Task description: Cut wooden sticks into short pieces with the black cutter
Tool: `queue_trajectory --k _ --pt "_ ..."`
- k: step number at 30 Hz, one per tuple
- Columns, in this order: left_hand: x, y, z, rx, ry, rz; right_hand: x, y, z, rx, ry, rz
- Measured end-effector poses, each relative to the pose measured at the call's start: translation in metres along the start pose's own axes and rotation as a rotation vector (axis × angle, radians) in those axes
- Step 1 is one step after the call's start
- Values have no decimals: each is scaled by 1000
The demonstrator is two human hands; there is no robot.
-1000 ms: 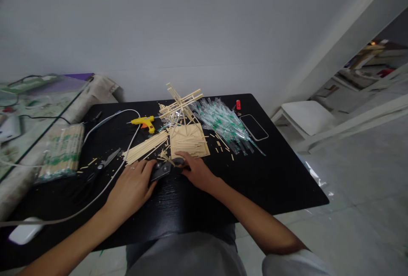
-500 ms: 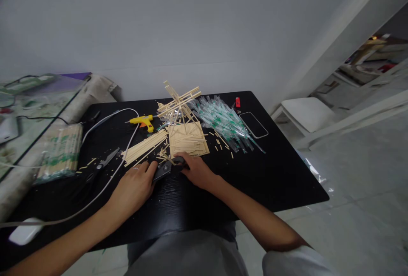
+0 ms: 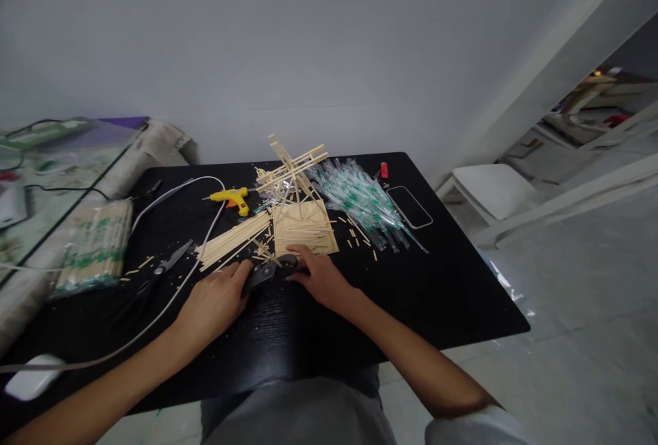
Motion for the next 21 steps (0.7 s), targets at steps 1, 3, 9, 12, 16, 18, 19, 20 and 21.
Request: queue_trajectory --k 1,3,9,12,16,18,19,20,21 --pt "-2 -2 -2 11 -2 26 1 -5 1 -1 24 -9" --pt "-7 -8 -8 29 -10 113 6 -16 2 29 66 -21" --pt "-28 -28 -16 168 -42 231 16 -30 2 361 71 -71" --pt "-36 -42 -13 281 -62 238 7 -35 -10 422 52 -39" --pt "-42 -66 -10 449 2 237 -19 -60 -54 193 -86 95" --pt "-44 -78 -12 480 11 233 -34 -70 -81 58 -172 53" --pt "-45 -84 -12 497 13 234 -40 -73 -94 23 -205 31" --pt "-46 -90 -13 520 16 240 -46 -74 -105 23 -217 7" --pt "-46 -96 -14 549 21 251 -51 -75 -114 51 -225 23"
Point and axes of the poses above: each hand's wrist, its own x-axis away from the middle knuckle, its own y-axis out of the palm, z = x × y, the point moved 4 cm from there along -x, towards the middle knuckle, and after that the axes turned 8 degrees about -y, right-handed, at the moved point
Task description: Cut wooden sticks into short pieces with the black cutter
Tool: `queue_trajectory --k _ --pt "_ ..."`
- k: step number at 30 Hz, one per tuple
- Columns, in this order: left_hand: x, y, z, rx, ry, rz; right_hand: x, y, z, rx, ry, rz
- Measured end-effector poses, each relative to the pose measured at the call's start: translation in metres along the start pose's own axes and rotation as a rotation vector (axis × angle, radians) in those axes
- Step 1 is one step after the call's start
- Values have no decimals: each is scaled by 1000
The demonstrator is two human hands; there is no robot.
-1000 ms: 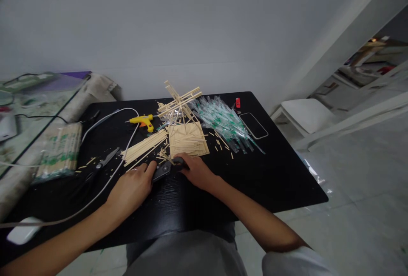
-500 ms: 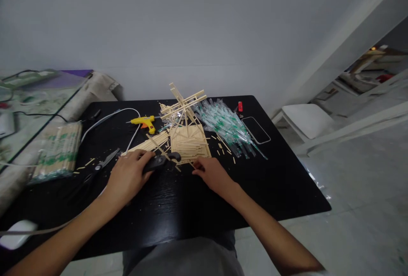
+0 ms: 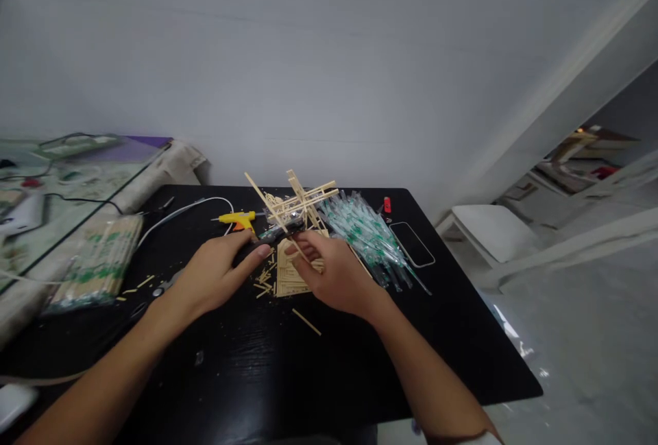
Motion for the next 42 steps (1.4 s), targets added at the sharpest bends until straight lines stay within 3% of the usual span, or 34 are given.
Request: queue_trajectory --k 4,7,19,26,31,38,42 --pt "-5 -16 4 85 34 49 -17 -2 -16 178 -17 205" --pt "-7 -20 1 76 45 80 -22 1 -19 239 -52 264" --pt "-9 -5 -3 -76 -29 120 -23 5 -18 222 -95 226" --pt "-8 -9 -4 -69 90 197 -21 1 -19 169 -127 187" --pt "-9 -14 -8 47 234 186 -19 0 -19 -37 -52 62" --pt "-7 -18 -9 202 464 153 -18 17 -13 -739 52 -152" --pt "-5 -19 -7 230 515 153 -16 26 -10 -930 99 -219"
Point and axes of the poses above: each hand's wrist, its own x-axis away from the middle knuckle, its own y-axis out of the palm, z = x × y, the point moved 4 cm from there along -x, towards the middle knuckle, and after that the axes turned 8 degrees about -y, right-handed, at the moved point
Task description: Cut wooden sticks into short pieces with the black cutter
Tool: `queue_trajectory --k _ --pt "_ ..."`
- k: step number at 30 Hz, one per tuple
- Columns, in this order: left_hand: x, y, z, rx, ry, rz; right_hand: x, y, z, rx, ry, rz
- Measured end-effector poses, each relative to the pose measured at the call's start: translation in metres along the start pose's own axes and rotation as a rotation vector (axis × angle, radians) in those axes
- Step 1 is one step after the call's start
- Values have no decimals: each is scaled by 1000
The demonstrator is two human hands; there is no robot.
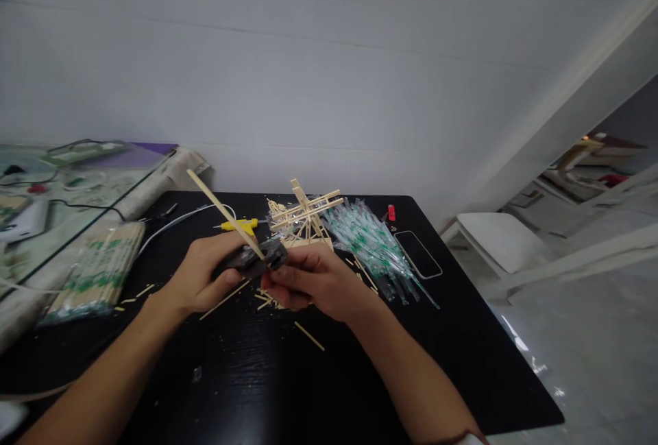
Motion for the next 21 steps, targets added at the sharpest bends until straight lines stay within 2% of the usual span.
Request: queue_trajectory --k 7,11,14,16,21 --pt "1 2 -1 -75 -85 -15 -1 -3 2 9 48 77" --pt "-1 1 -6 -122 -178 -62 1 -10 -6 236 3 147" --pt "-3 2 -10 -199 -259 -145 5 -17 -14 437 -28 223" --pt "-4 3 -11 -237 -299 -208 8 -20 -18 488 -31 250" --pt "-3 9 -8 -170 -315 -319 9 -16 -25 528 -104 102"
Point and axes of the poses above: each hand's wrist, its own x-axis away from the middle knuckle, its own y-axis out of the palm, z = x × y, the point moved 4 cm from there along -x, towards the middle knuckle, and after that the axes turned 8 degrees about -y, right-handed, at the moved point
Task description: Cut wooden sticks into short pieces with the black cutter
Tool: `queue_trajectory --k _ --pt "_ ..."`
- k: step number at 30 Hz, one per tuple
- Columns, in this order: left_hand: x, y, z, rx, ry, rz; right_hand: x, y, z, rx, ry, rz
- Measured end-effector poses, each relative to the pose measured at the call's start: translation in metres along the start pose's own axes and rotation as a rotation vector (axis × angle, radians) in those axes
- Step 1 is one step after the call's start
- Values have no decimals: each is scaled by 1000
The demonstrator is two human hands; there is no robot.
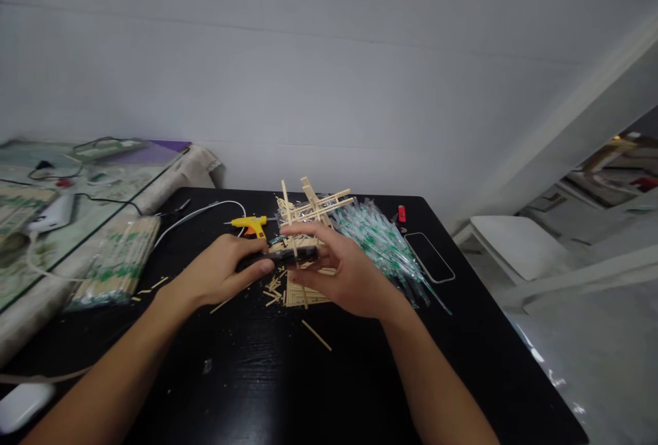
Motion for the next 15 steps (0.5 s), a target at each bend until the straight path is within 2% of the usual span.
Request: queue_trajectory --k 2,7,15 --pt "1 1 2 29 28 -13 -1 0 -2 33 -24 -18" --pt "1 3 2 23 44 -20 0 0 5 -14 118 -28" --pt "-1 5 1 -62 -55 27 -2 -3 11 -18 159 4"
Point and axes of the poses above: each hand's wrist, its own x-axis away from the middle knuckle, its own y-axis out of the palm, z = x × y, the point moved 4 cm from there along -x, towards the middle knuckle, and after that the axes turned 8 degrees about -y, right-handed, at the moved point
